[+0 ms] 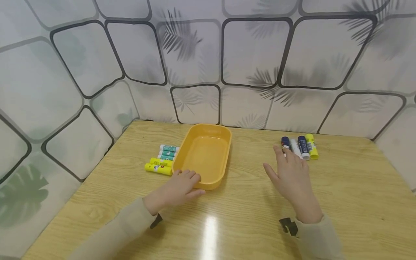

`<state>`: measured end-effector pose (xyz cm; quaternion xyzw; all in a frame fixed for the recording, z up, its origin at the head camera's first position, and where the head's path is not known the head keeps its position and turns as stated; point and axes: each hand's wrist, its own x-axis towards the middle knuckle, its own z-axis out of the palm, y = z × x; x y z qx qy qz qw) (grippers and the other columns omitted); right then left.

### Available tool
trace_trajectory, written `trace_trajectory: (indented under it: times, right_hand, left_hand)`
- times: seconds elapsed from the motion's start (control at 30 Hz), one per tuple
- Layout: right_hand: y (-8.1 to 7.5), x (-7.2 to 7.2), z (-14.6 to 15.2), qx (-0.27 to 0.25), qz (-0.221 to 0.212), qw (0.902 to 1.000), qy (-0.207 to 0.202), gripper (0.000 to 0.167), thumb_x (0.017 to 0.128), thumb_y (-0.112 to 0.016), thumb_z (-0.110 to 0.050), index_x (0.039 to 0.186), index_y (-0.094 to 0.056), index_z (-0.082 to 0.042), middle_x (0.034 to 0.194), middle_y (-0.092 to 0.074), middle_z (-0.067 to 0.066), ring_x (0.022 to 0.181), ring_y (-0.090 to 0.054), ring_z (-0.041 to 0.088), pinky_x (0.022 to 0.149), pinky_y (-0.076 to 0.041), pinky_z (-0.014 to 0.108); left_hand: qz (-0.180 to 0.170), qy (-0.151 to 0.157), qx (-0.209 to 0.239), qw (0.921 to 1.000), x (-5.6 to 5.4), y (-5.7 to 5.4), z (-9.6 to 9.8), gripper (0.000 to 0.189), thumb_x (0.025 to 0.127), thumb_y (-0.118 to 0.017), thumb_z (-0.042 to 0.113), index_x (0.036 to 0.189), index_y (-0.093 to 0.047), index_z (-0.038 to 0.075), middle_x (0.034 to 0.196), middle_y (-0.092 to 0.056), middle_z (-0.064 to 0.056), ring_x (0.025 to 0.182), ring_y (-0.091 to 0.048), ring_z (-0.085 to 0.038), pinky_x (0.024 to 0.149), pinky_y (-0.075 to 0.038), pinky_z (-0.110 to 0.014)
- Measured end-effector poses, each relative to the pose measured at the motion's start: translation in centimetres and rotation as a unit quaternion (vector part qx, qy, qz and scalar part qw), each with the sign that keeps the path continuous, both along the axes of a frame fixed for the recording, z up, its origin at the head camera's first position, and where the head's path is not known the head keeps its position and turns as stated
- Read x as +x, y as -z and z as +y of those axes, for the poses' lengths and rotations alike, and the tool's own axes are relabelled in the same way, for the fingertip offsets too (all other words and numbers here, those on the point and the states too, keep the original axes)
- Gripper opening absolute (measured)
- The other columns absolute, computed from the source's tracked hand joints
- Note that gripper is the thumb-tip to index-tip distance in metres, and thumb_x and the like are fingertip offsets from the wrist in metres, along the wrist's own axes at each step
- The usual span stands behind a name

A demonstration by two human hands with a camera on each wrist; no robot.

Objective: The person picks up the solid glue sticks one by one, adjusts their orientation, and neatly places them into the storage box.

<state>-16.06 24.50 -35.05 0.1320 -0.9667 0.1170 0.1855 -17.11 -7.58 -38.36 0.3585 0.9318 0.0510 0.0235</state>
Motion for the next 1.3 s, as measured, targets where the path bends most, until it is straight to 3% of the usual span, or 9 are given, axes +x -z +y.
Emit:
trace_trajectory:
  times: [0.37,0.57,0.87,1.3]
  right_hand:
    - [0.1,-0.1,-0.3,-0.009,-0.015,0.9998,-0.005,0.060,0.091,-0.047,-0.036,0.130,-0.033,0.006,0.121,-0.038,0.033,0.109,-0.035,0.047,0.084,-0.024,0.062]
    - [0.2,-0.1,-0.5,-0.006,-0.018,0.9998,-0.006,0.060,0.090,-0.047,-0.037,0.130,-0.035,0.006,0.122,-0.037,0.033,0.109,-0.035,0.047,0.081,-0.027,0.063]
    - [0.2,-0.1,-0.5,-0.006,-0.018,0.9998,-0.011,0.059,0.091,-0.047,-0.036,0.129,-0.036,0.007,0.122,-0.037,0.034,0.107,-0.036,0.049,0.082,-0.028,0.062]
    - [0.2,-0.2,-0.6,-0.016,0.011,0.9987,-0.048,0.054,0.088,-0.053,-0.031,0.123,-0.041,0.008,0.118,-0.041,0.033,0.103,-0.040,0.048,0.083,-0.030,0.059]
  left_hand:
    - [-0.054,0.003,0.034,0.9979,-1.5,-0.2,-0.8,0.039,0.090,-0.033,0.054,0.085,-0.049,0.019,0.081,-0.045,0.007,0.081,-0.042,-0.013,0.086,-0.027,-0.046]
    - [-0.043,0.023,0.038,0.9981,-2.3,-0.1,-1.4,0.038,0.088,-0.035,0.055,0.080,-0.047,0.020,0.076,-0.043,0.008,0.076,-0.039,-0.012,0.079,-0.026,-0.038]
    - [-0.051,0.041,0.035,0.9972,-3.2,0.1,-2.1,0.039,0.086,-0.037,0.058,0.076,-0.045,0.021,0.072,-0.043,0.009,0.072,-0.039,-0.010,0.082,-0.025,-0.038]
    - [-0.041,0.061,0.038,0.9966,-3.6,0.1,-2.2,0.039,0.081,-0.047,0.059,0.071,-0.044,0.021,0.067,-0.041,0.010,0.067,-0.039,-0.008,0.078,-0.023,-0.033]
